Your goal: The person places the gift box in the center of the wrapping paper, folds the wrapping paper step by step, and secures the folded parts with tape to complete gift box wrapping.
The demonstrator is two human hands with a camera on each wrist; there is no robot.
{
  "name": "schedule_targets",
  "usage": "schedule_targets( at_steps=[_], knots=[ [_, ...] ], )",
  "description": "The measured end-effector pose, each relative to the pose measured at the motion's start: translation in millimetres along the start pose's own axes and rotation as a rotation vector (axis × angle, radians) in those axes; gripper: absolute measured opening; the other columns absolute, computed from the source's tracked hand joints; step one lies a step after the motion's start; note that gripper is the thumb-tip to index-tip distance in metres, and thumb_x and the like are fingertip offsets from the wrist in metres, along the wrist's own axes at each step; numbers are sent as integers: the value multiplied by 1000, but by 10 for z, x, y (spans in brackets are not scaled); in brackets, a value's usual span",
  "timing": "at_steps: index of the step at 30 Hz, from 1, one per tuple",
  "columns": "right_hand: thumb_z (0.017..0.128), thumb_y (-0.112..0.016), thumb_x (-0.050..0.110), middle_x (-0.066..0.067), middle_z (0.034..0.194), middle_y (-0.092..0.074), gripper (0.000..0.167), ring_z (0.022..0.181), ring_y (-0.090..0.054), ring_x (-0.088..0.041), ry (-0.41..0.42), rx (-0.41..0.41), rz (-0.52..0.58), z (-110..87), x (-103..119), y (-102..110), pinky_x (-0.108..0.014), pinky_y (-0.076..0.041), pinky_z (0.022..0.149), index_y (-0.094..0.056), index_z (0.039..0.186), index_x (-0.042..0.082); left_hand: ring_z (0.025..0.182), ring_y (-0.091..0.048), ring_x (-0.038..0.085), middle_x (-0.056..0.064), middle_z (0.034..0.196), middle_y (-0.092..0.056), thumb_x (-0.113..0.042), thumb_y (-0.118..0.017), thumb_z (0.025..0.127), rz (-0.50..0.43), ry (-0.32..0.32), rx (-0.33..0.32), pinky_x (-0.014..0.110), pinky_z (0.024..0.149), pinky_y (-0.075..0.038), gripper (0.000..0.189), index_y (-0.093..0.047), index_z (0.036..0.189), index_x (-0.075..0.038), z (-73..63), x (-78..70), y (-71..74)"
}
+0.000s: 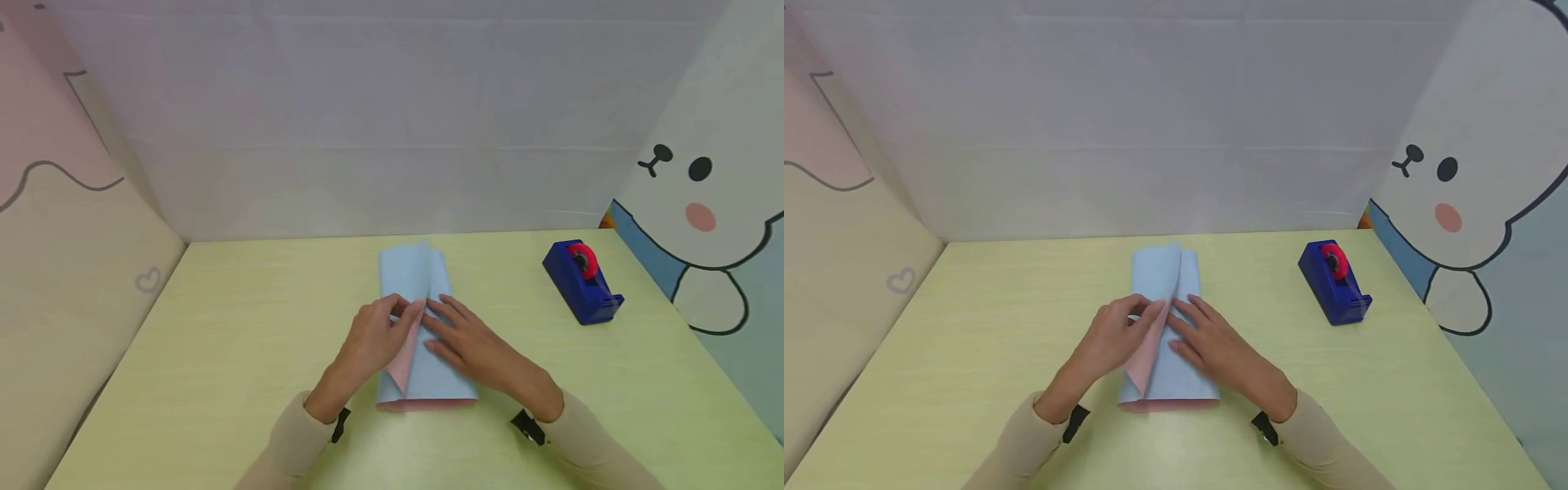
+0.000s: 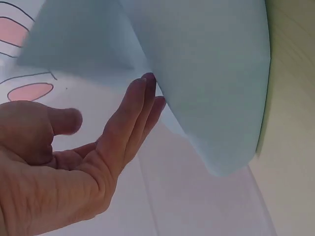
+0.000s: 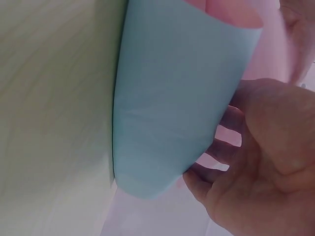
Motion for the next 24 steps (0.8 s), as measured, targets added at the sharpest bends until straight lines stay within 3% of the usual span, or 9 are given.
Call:
schedule_targets(
  at_steps=[2, 5, 9, 13, 18, 24],
  knots=[
    [99, -67, 12, -25, 142, -54, 37, 140, -42, -47, 16, 4, -13, -1, -6, 0, -56, -35, 116, -63, 133, -2, 87, -75, 21, 12, 104, -74, -33, -47, 111, -29, 10, 42, 40, 81, -59, 41, -70, 108, 0, 3, 14, 21],
    [97, -66, 5, -25, 139, -55, 33, 140, -42, -47, 41, 10, -18, -5, -12, 0, -56, -33, 117, -63, 129, -2, 92, -74, 24, 16, 108, -71, -15, -49, 110, -27, -42, 107, 42, 85, -58, 29, -69, 112, 6, -7, 61, 40],
    [97, -65, 3, -27, 137, -55, 28, 138, -44, -48, 49, 3, -48, -10, -16, -5, -55, -37, 115, -63, 123, -7, 99, -69, 29, 17, 109, -67, 10, -60, 96, 95, -244, 161, 39, 87, -57, 15, -69, 109, 9, -17, 141, 19],
    [97, -65, 3, -28, 138, -55, 32, 137, -45, -49, 54, 3, -81, -4, -16, -6, -54, -39, 113, -62, 124, -12, 102, -63, 33, 16, 110, -67, 16, -65, 89, 208, -409, 124, 41, 91, -54, 18, -71, 104, 8, -18, 196, 2],
    [96, -67, 5, -28, 138, -54, 37, 136, -45, -49, 60, 3, -70, 1, -21, 10, -55, -39, 112, -61, 128, -13, 102, -58, 35, 16, 112, -65, 7, -72, 90, 271, -429, 72, 44, 90, -52, 17, -74, 105, 1, -27, 259, 6],
    [100, -62, 2, -30, 145, -49, 42, 140, -40, -49, 17, 64, 21, -13, -39, 86, -57, -38, 113, -55, 138, -12, 115, -54, 44, 24, 123, -60, -1, -73, 93, 303, -446, 89, 51, 96, -51, 20, -71, 113, -3, -42, 311, 21]
  ],
)
Point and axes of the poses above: each hand's wrist, its own z-axis towards the middle knuckle, its own y-axis out of the back of the hand, x = y × z, the point moved 1 cm from there along z, towards the middle knuckle
